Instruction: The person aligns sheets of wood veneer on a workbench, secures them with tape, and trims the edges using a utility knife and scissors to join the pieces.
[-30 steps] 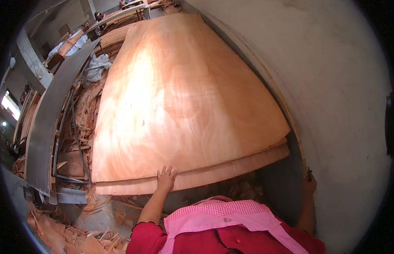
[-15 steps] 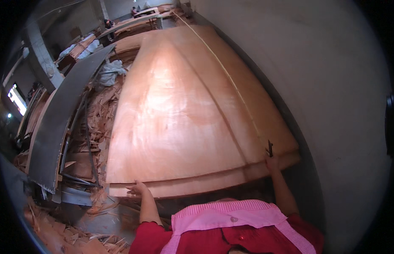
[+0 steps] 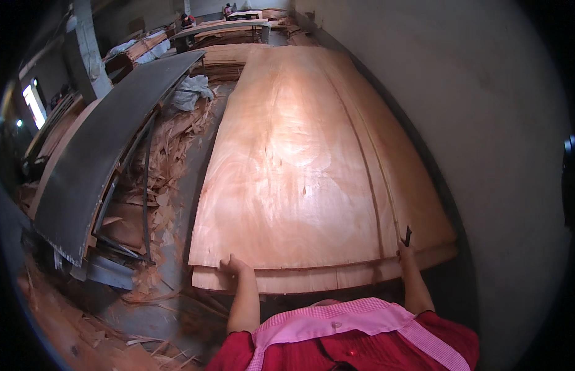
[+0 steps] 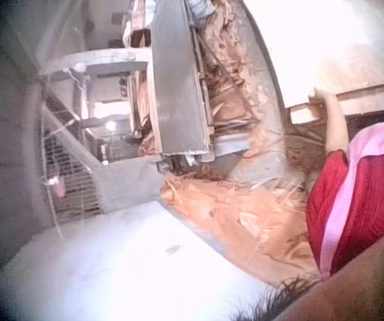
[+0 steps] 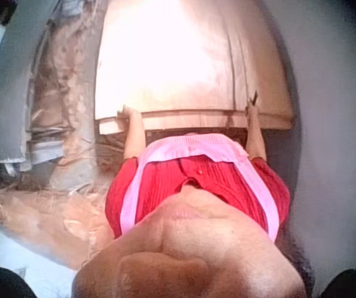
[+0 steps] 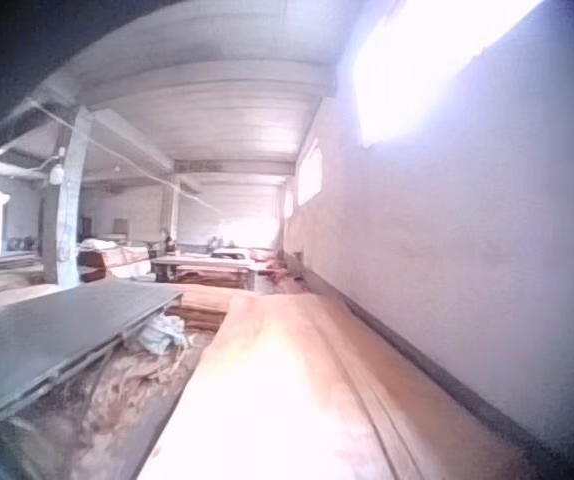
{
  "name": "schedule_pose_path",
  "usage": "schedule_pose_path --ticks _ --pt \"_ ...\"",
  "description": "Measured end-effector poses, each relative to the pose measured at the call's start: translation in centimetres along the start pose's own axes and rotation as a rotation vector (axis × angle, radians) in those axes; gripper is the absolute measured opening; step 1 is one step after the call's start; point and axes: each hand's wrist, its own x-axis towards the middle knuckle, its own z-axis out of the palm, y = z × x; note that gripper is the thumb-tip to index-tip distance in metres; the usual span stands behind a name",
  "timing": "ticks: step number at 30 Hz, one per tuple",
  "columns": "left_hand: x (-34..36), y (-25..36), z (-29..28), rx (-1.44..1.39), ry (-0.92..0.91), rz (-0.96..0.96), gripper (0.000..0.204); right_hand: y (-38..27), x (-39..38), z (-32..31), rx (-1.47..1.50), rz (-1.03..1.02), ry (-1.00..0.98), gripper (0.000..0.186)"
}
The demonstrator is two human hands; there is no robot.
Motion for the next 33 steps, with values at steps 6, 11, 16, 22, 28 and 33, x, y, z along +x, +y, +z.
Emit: schedule_pose_path --ticks 6,11,16,22,28,33 --pt "2.1 -0.9 -1.7 0.007 -0.166 0.086 0.050 -3.9 0.8 4.6 0.002 -0.020 0.072 0.027" --pt "2.5 2.4 -8.0 0.533 -0.134 0.538 0.056 -4.8 -5.3 8.5 0.127 -0.075 0.078 0.019" --pt "5.9 4.1 -11.1 1.189 -0.723 1.051 0.055 2.2 -6.3 7.6 0.057 -0.106 0.195 0.014" --pt "12.4 6.5 -14.2 0.872 -0.965 1.285 0.053 1.6 -11.3 12.6 -0.233 -0.012 0.275 0.018" --pt "24.6 3.1 -25.9 0.922 -0.941 1.070 0.048 -2.4 -17.8 22.8 -0.514 -0.167 0.379 0.034" --pt "32.1 -1.5 -35.3 1.058 -0.942 0.687 0.043 -6.7 -19.2 31.1 -0.058 -0.067 0.078 0.024"
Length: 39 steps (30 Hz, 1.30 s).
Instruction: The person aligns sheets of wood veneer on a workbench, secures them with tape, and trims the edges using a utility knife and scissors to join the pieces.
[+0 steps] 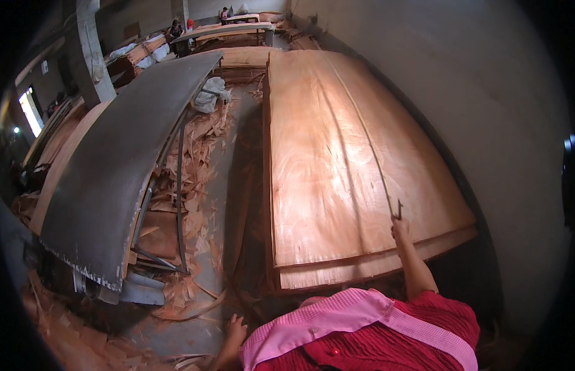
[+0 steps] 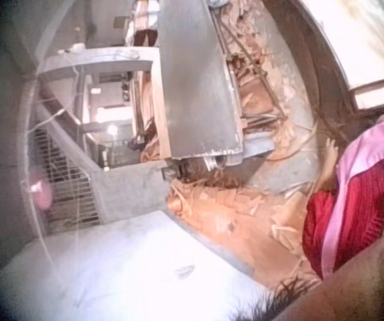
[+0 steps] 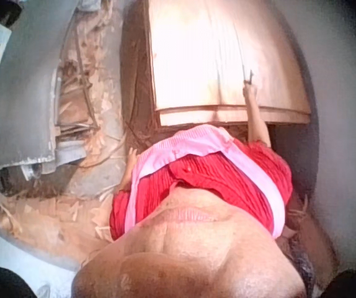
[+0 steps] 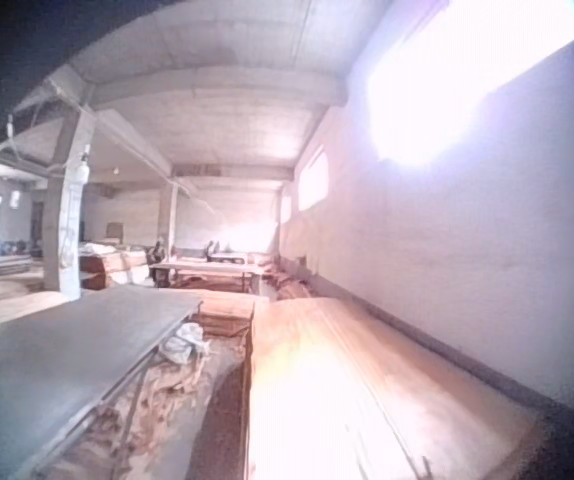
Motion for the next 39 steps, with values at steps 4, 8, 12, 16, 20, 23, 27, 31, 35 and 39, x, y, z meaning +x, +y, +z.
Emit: schedule_pose_path --ticks 4,8,12,16,20,23,27,31,35,39 --pt "-2.5 -0.5 -0.8 -0.093 0.103 -0.207 0.041 -4.1 2.4 7.9 -0.034 -0.079 -0.112 0.024" --pt "-1.1 -7.5 3.0 -0.104 0.081 -0.243 0.043 -7.4 4.9 13.4 -0.131 -0.093 -0.289 0.024" --pt "-2.5 -8.4 3.0 -0.060 0.126 -0.193 0.041 -9.4 3.6 15.3 -0.004 0.106 -0.356 0.018" --pt "-3.6 -9.1 2.4 -0.084 0.169 -0.202 0.039 -6.9 1.5 15.3 0.143 0.184 -0.457 0.025" --pt "-6.4 -11.2 0.4 -0.130 0.147 -0.265 0.038 -6.3 -4.5 20.3 0.198 0.219 -0.460 0.021" --pt "-8.7 -13.7 -2.1 -0.138 0.132 -0.279 0.038 -4.9 -5.9 24.3 0.359 0.415 -0.652 0.025" --pt "-12.9 -18.5 -4.8 -0.144 0.066 -0.295 0.037 -3.5 -9.8 27.3 0.353 0.276 -0.560 0.033" --pt "-22.8 -25.8 -6.2 -0.186 0.009 -0.450 0.036 -6.2 -23.2 32.2 0.124 0.094 -0.482 0.029" --pt "-28.2 -34.3 -10.5 -0.130 -0.137 -0.516 0.035 -7.4 -38.0 39.4 0.315 0.063 -0.521 0.025" --pt "-29.5 -43.1 -16.6 0.067 -0.204 -0.566 0.034 -8.9 -49.0 52.1 0.476 0.128 -0.680 0.024"
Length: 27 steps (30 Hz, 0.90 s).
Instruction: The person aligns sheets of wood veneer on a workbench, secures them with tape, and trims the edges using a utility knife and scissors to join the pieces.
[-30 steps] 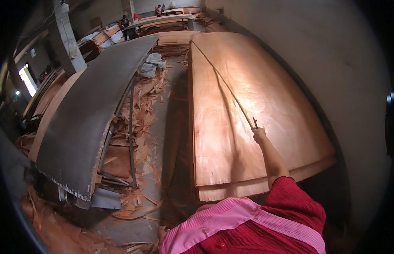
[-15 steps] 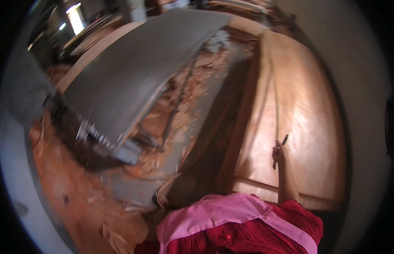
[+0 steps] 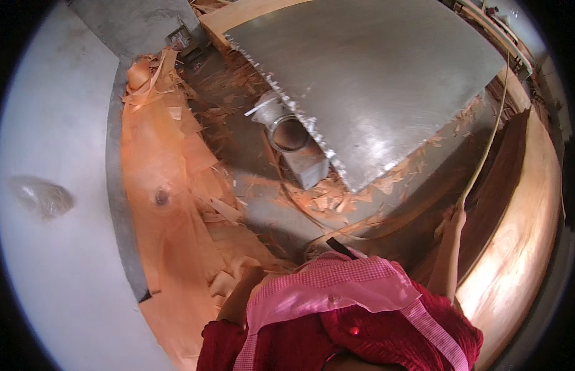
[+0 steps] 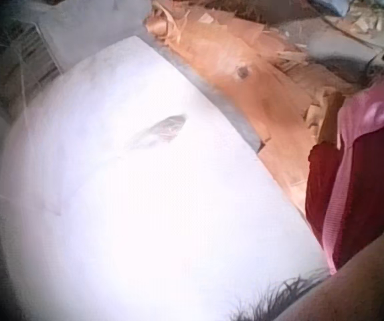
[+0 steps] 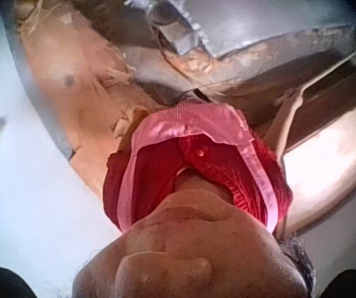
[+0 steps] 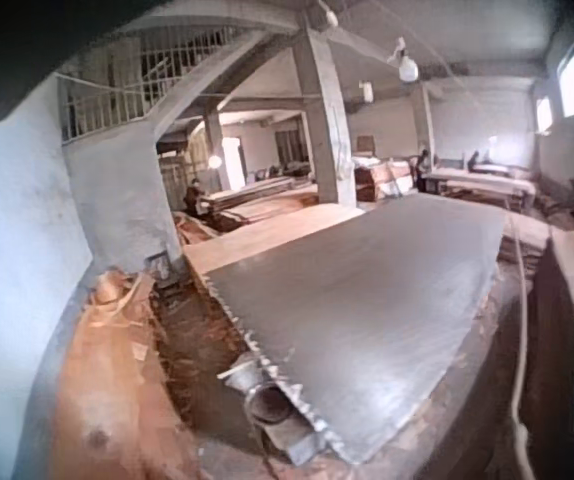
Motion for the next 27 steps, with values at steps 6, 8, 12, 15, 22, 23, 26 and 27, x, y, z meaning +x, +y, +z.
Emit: schedule_pose_path --ticks 6,8,12,15,22,23,26,27 --pt "5.9 -8.0 -12.3 -0.349 0.377 0.105 0.033 5.7 -3.0 20.6 0.025 0.138 -0.237 0.019" --pt "8.5 -10.0 -16.9 -0.497 0.527 0.179 0.034 8.7 -3.4 26.5 0.065 0.181 -0.294 0.012" --pt "11.2 -18.6 -20.7 -0.633 0.306 0.084 0.028 14.3 -5.8 39.3 0.099 0.268 -0.333 0.012" --pt "8.0 -24.2 -24.7 -0.438 0.308 -0.179 0.034 17.3 -8.8 48.0 0.070 0.240 -0.344 0.013" --pt "8.9 -37.8 -26.8 -0.679 0.269 -0.464 0.034 23.6 -11.4 65.9 0.013 0.318 -0.319 0.011" --pt "9.9 -39.6 -27.6 -0.702 0.278 -0.482 0.034 25.2 -11.7 68.4 0.022 0.320 -0.320 0.011" --pt "13.9 -47.1 -31.2 -0.730 0.313 -0.485 0.034 29.1 -12.3 73.2 0.007 0.278 -0.343 0.012" --pt "15.3 -50.0 -32.9 -0.739 0.317 -0.490 0.034 30.6 -12.8 75.6 -0.013 0.259 -0.310 0.012"
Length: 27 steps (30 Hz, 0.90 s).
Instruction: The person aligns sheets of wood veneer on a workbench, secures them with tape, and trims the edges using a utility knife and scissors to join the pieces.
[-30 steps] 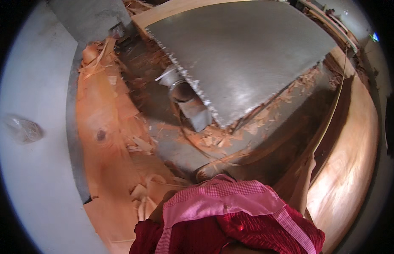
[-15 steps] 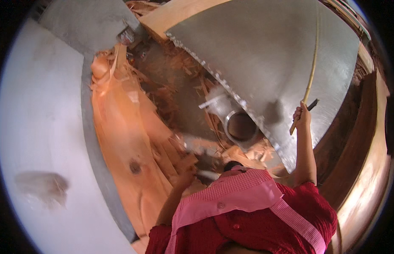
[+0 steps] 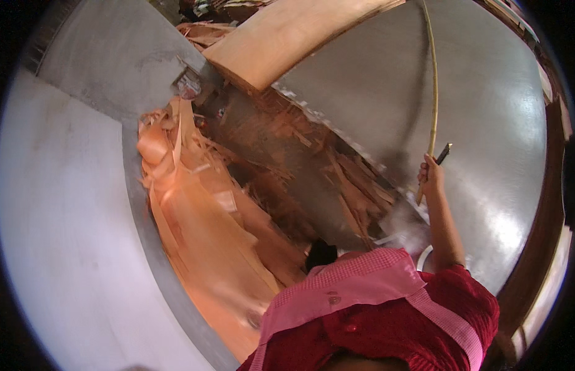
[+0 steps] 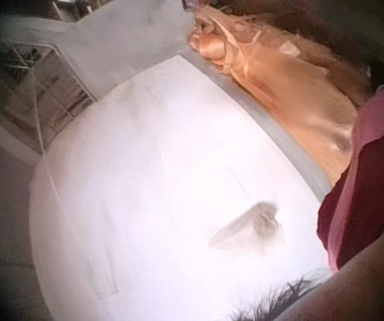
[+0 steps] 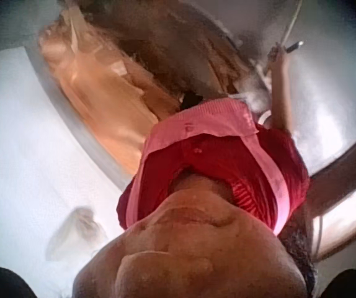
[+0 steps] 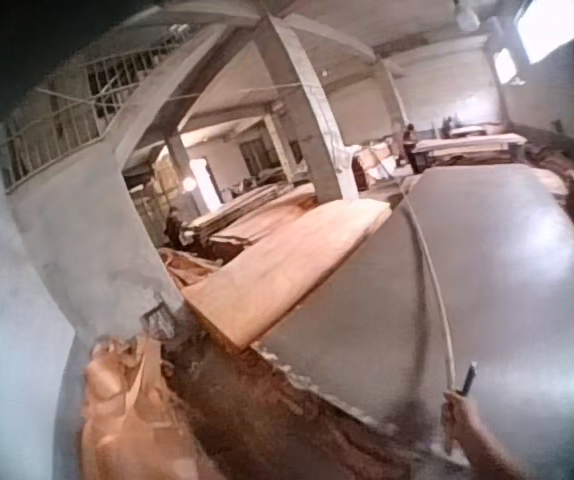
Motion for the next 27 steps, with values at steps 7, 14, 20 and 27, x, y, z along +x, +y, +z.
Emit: schedule_pose_path --ticks 7,14,20,27 --pt "21.1 5.0 -12.2 -0.023 -0.019 0.065 0.034 5.2 3.5 16.6 -0.136 -0.066 0.212 0.008" --pt "39.8 15.0 -23.8 -0.082 0.015 0.353 0.034 7.3 8.1 33.2 -0.118 -0.168 0.144 0.007" --pt "54.0 28.8 -33.1 -0.190 0.030 0.544 0.034 11.5 18.7 46.1 -0.040 -0.174 0.140 0.008" --pt "65.6 31.1 -48.4 -0.066 0.030 0.383 0.034 18.3 26.9 67.4 -0.027 -0.067 0.070 0.022"
